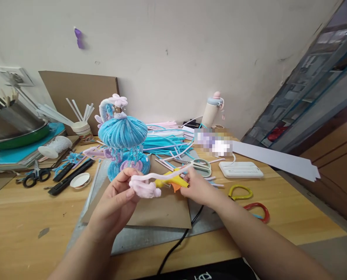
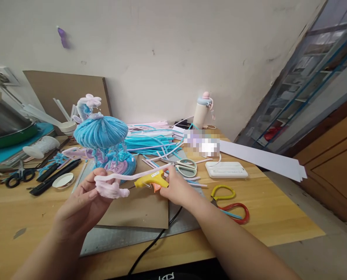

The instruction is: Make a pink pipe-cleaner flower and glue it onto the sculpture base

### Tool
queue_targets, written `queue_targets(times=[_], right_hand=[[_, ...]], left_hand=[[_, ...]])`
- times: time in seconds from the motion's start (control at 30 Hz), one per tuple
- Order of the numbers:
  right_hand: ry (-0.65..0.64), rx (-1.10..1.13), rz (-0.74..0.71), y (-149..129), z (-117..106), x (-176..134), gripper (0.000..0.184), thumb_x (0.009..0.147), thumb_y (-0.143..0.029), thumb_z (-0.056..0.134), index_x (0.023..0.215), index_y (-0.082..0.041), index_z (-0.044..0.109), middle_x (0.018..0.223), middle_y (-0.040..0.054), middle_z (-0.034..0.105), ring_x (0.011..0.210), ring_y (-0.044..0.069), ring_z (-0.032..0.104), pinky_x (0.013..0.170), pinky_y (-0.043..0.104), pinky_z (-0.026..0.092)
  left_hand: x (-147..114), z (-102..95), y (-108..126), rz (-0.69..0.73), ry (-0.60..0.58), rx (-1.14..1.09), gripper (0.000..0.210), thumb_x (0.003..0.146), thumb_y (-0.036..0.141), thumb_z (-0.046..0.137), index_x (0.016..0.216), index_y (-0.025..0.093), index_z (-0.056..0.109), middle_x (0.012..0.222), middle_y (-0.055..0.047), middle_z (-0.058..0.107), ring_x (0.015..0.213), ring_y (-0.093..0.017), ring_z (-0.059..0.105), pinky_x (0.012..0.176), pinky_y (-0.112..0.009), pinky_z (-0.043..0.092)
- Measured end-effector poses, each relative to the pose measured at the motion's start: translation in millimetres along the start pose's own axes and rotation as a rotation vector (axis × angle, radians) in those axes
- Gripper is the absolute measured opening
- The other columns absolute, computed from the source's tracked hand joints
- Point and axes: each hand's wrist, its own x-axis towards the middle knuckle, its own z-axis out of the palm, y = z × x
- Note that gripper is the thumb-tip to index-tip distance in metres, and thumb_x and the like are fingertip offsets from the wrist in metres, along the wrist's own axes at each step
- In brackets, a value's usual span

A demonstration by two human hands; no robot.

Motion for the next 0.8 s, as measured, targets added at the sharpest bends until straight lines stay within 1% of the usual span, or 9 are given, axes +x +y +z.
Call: queue_targets(times=[0.1, 0.17, 0.27, 0.37, 0.47, 0.57, 0.63, 0.73, 0.8], right_hand=[[-0.042, 0.238, 0.170, -1.6, -7.9, 8.4, 0.021, 0.066, -0.014, 0.068, 0.084, -0.019, 0.060, 0.061, -0.0029, 0.062, 0.047, 0.012, 0.057, 0.044, 0.022, 0.044], [-0.005, 0.394, 0.221, -7.4, -13.7, 14.0, 0.015, 0.067, -0.019, 0.070, 0.077, -0.018, 0.059, 0.063, -0.0015, 0.060, 0.049, 0.011, 0.056, 0.046, 0.024, 0.048], [0.121, 0.590, 0.212, -17.8, -23.4, 20.9, 0.021, 0.066, -0.028, 0.074, 0.077, -0.020, 0.057, 0.065, -0.0033, 0.053, 0.052, 0.009, 0.051, 0.046, 0.021, 0.047], [0.255, 0.785, 0.175, -27.7, -34.2, 23.6, 0.026, 0.068, -0.035, 0.076, 0.083, -0.023, 0.059, 0.072, -0.0034, 0.050, 0.057, 0.008, 0.048, 0.046, 0.018, 0.045], [0.293, 0.986, 0.138, -37.2, -41.0, 18.0, 0.024, 0.070, -0.035, 0.078, 0.084, -0.025, 0.061, 0.079, -0.0021, 0.054, 0.060, 0.008, 0.047, 0.046, 0.016, 0.043], [0.119, 0.920, 0.106, -44.0, -36.2, 4.4, 0.021, 0.071, -0.038, 0.079, 0.083, -0.027, 0.066, 0.084, 0.0000, 0.059, 0.060, 0.010, 0.047, 0.044, 0.019, 0.039], [-0.050, 0.841, 0.106, -46.5, -26.5, -5.9, 0.022, 0.072, -0.042, 0.078, 0.082, -0.026, 0.069, 0.091, 0.0038, 0.065, 0.067, 0.013, 0.054, 0.050, 0.023, 0.043], [-0.309, 0.817, 0.160, -48.4, -10.0, -17.1, 0.026, 0.078, -0.047, 0.072, 0.089, -0.024, 0.071, 0.115, 0.0097, 0.068, 0.098, 0.022, 0.063, 0.075, 0.033, 0.051], [-0.391, 0.834, 0.178, -49.3, -2.8, -20.1, 0.026, 0.079, -0.047, 0.070, 0.090, -0.023, 0.071, 0.129, 0.0103, 0.064, 0.119, 0.026, 0.057, 0.092, 0.039, 0.047]], left_hand=[[-1.7, 0.5, 1.1, 0.049, 0.034, -0.035, 0.030, 0.067, 0.025, 0.082, 0.095, 0.024, 0.070, 0.086, -0.002, 0.070, 0.082, -0.020, 0.068, 0.079, -0.037, 0.057], [-1.8, 2.2, 1.3, 0.081, 0.076, -0.044, 0.032, 0.066, 0.025, 0.083, 0.096, 0.024, 0.071, 0.090, -0.002, 0.070, 0.083, -0.020, 0.068, 0.078, -0.037, 0.058], [0.5, 4.5, -1.3, 0.135, 0.166, 0.005, 0.036, 0.067, 0.026, 0.082, 0.102, 0.026, 0.070, 0.098, -0.003, 0.070, 0.084, -0.019, 0.067, 0.072, -0.031, 0.058], [3.1, 4.2, -6.8, 0.257, 0.261, 0.178, 0.030, 0.072, 0.025, 0.080, 0.100, 0.025, 0.070, 0.093, -0.002, 0.069, 0.077, -0.014, 0.064, 0.063, -0.021, 0.053], [3.5, 2.6, -12.1, 0.373, 0.353, 0.406, 0.021, 0.076, 0.023, 0.077, 0.095, 0.022, 0.069, 0.092, -0.002, 0.069, 0.079, -0.014, 0.063, 0.068, -0.020, 0.051], [2.5, 3.1, -15.2, 0.384, 0.378, 0.521, 0.021, 0.077, 0.025, 0.076, 0.095, 0.021, 0.068, 0.092, -0.003, 0.069, 0.082, -0.016, 0.064, 0.074, -0.023, 0.051], [1.6, 5.3, -16.8, 0.357, 0.357, 0.537, 0.021, 0.077, 0.026, 0.076, 0.095, 0.021, 0.068, 0.090, -0.003, 0.069, 0.079, -0.015, 0.064, 0.073, -0.024, 0.051], [0.2, 9.7, -20.0, 0.336, 0.320, 0.555, 0.021, 0.076, 0.026, 0.077, 0.095, 0.021, 0.068, 0.089, -0.003, 0.069, 0.076, -0.015, 0.063, 0.071, -0.025, 0.051], [-0.4, 11.9, -22.6, 0.330, 0.295, 0.574, 0.021, 0.076, 0.025, 0.077, 0.094, 0.021, 0.068, 0.089, -0.004, 0.068, 0.075, -0.016, 0.063, 0.070, -0.025, 0.051]])
